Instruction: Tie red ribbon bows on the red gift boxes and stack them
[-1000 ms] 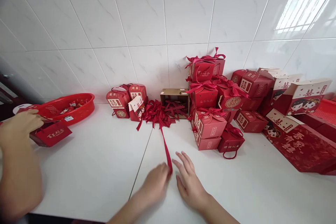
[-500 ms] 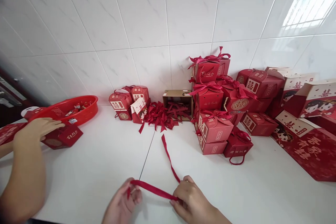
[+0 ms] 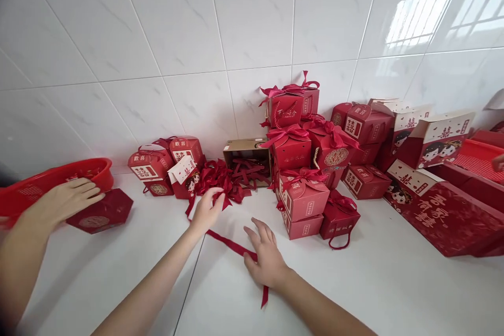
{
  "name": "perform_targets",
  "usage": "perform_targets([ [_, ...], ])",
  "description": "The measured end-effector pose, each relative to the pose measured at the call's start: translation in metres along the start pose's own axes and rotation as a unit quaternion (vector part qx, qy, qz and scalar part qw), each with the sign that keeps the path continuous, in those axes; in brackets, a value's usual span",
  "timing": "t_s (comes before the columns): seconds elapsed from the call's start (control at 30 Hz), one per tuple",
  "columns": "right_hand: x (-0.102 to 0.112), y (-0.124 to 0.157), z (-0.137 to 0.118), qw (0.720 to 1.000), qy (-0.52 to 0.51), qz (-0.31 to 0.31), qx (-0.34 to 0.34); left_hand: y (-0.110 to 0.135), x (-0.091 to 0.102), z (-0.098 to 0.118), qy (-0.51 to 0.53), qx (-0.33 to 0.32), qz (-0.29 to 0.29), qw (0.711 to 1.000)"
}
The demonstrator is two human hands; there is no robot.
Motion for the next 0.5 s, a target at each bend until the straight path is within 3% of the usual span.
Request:
perform_targets([
  [0.13,0.01,-0.008,0.029,0.979,-0.2,0.036,-0.035,-0.092,-0.042,0.024,-0.083,-0.031,-0.055,0.995],
  [0.27,0.012,-0.008,0.032,0.966,-0.258,0.025,-0.018,-0.16,-0.054,0.036,-0.154,-0.039,-0.064,0.985],
  [0.37,0.009,-0.009,0.027,0.968,-0.249,0.011,-0.004,-0.182,-0.058,0.036,-0.183,-0.032,-0.065,0.98],
  [0.5,0.009,-0.008,0.026,0.97,-0.242,0.027,0.0,-0.176,-0.06,0.039,-0.185,-0.051,-0.031,0.981],
])
Point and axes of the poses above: each hand's wrist, its own y-axis away from the middle knuckle, its own x-axis out of the back of the hand, z = x × y, the point moved 7 cm from there along -y, towards the middle knuckle, and after that the axes turned 14 degrees about -z, right-handed, at the moved point
